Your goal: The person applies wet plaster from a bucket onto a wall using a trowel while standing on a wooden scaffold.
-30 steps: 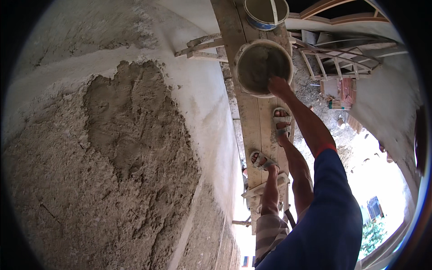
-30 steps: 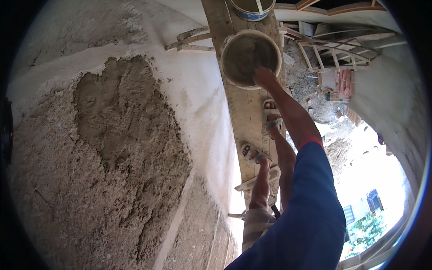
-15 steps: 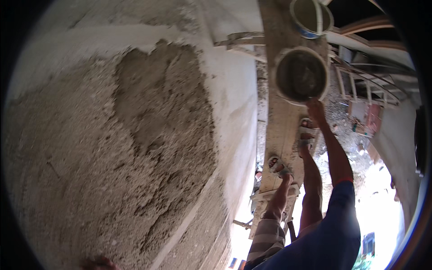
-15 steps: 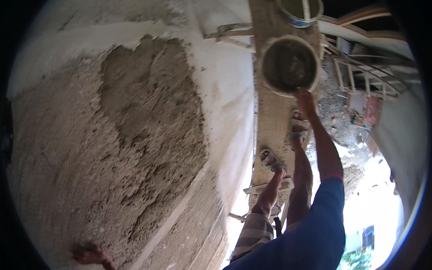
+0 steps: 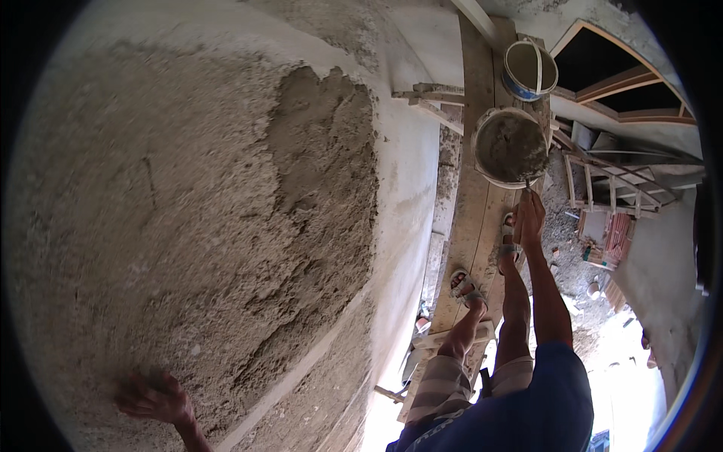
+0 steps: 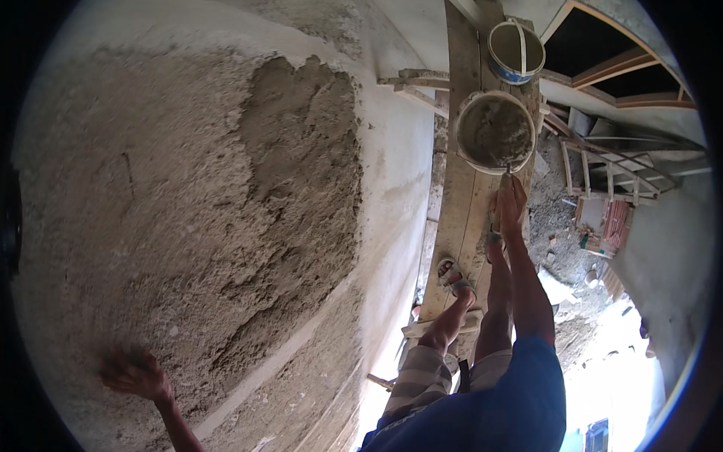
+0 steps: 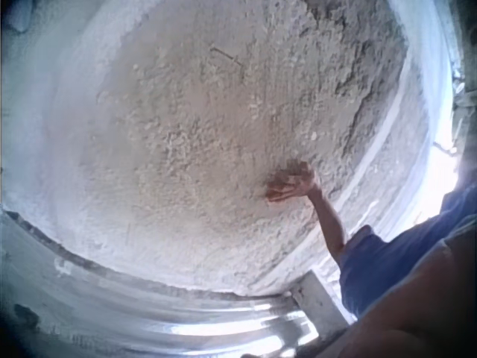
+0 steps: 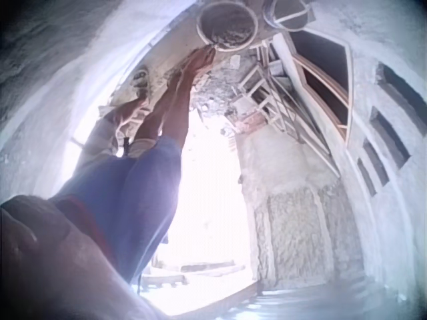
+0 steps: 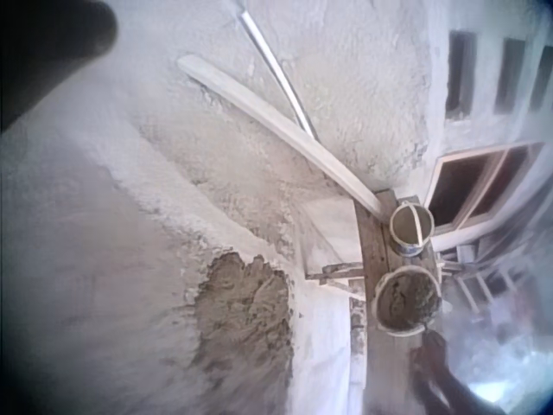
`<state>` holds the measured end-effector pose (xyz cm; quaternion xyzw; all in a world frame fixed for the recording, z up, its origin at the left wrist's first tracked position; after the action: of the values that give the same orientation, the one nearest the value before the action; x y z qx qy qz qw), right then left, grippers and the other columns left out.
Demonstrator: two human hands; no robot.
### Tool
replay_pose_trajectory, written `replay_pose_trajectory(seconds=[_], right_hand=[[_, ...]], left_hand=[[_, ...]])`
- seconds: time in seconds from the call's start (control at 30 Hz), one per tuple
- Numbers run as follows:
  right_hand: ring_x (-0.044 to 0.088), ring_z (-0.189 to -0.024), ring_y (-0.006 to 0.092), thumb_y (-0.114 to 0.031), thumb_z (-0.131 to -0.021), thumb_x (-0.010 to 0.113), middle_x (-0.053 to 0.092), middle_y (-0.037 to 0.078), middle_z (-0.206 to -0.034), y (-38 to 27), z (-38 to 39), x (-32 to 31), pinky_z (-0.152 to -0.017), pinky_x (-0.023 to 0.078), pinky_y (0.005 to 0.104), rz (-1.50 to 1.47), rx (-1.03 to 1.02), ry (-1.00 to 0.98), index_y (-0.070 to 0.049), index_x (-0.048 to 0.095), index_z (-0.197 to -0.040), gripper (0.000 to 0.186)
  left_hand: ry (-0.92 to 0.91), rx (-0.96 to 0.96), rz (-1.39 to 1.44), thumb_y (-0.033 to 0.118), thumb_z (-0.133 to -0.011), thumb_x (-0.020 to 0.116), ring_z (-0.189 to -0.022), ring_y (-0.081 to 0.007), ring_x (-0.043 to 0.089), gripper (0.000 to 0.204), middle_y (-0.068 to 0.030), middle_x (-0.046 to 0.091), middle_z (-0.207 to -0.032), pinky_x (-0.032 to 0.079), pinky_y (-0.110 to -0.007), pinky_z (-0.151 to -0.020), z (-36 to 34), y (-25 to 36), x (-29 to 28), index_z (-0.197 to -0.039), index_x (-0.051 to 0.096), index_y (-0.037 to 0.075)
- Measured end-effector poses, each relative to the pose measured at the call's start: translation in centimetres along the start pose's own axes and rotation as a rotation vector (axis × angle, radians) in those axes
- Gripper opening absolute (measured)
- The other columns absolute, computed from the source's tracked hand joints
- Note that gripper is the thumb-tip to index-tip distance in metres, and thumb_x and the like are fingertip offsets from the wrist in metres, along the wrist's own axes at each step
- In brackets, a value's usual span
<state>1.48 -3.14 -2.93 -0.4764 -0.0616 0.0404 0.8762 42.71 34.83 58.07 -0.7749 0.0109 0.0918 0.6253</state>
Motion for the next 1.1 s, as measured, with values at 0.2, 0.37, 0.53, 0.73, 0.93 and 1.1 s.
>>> replay_pose_trajectory(seconds=[0.2, 0.37, 0.53, 0.73, 0.93, 1.1], right_hand=[[0.054, -0.056, 0.0115, -0.014, -0.090, 0.053, 0.059, 0.005, -0.069, -0.3, 5.7, 4.0, -0.051, 0.044, 0.0288, 0.048, -0.155, 0.318, 0.001, 0.053, -0.133, 0.045], [0.057, -0.058, 0.0139, -0.013, -0.093, 0.058, 0.063, 0.008, -0.070, 2.9, 10.2, 19.7, -0.054, 0.049, 0.0318, 0.311, -0.099, 0.350, 0.007, 0.048, -0.137, 0.049], [0.063, -0.087, 0.0286, -0.008, -0.096, 0.052, 0.062, 0.018, -0.105, 4.7, 22.3, 36.1, -0.073, 0.056, 0.0397, 0.544, -0.508, -0.123, 0.000, 0.048, -0.137, 0.043], [0.063, -0.069, 0.0175, -0.007, -0.095, 0.058, 0.067, 0.013, -0.094, 6.4, 26.2, 32.5, -0.056, 0.055, 0.0365, 0.104, -0.270, -0.078, 0.001, 0.055, -0.126, 0.033], [0.057, -0.063, 0.0100, -0.015, -0.092, 0.068, 0.065, 0.008, -0.083, 12.6, 12.9, 31.8, -0.050, 0.047, 0.0304, -0.018, 0.372, -0.221, -0.004, 0.056, -0.129, 0.040], [0.063, -0.073, 0.0144, -0.020, -0.093, 0.065, 0.070, 0.010, -0.094, 16.3, 8.3, 36.2, -0.067, 0.054, 0.0334, 0.092, 0.130, -0.336, -0.003, 0.057, -0.130, 0.041]], left_hand=[[-0.006, -0.028, 0.027, 0.065, -0.097, 0.036, -0.146, -0.0452, 0.020, 0.069, -0.0162, 0.033, -0.156, 0.022, -0.065, -0.114, -0.5, 0.2, 0.0, -0.148, 0.043, 0.019], [0.046, 0.039, 0.012, 0.061, -0.098, 0.040, -0.144, -0.0427, 0.027, 0.067, -0.0152, 0.036, -0.155, 0.025, -0.063, -0.113, -0.2, -0.2, 0.4, -0.146, 0.044, 0.015], [0.104, 0.159, 0.050, 0.051, -0.100, 0.045, -0.140, -0.0418, 0.035, 0.062, -0.0157, 0.042, -0.151, 0.031, -0.060, -0.110, -1.1, 0.1, -0.1, -0.143, 0.047, 0.007], [0.000, 0.092, 0.030, 0.059, -0.097, 0.042, -0.139, -0.0458, 0.032, 0.068, -0.0214, 0.039, -0.151, 0.028, -0.064, -0.108, -1.8, 1.0, -0.6, -0.143, 0.046, 0.008], [-0.124, -0.021, 0.068, 0.077, -0.088, 0.041, -0.138, -0.0583, 0.021, 0.086, -0.0316, 0.031, -0.149, 0.019, -0.075, -0.104, -0.8, 1.0, -0.5, -0.137, 0.047, 0.007], [-0.100, 0.059, 0.061, 0.074, -0.089, 0.043, -0.137, -0.0576, 0.022, 0.084, -0.0323, 0.029, -0.150, 0.019, -0.074, -0.105, -1.0, 0.4, -0.3, -0.137, 0.045, 0.005]])
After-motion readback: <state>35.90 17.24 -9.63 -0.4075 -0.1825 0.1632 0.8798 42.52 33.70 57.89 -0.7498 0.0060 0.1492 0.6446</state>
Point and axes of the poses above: each hand's wrist, its own z-axis away from the middle knuckle, its own x-axis out of the palm, y = z × x, the point moved 3 cm from there along -z, towards the middle knuckle
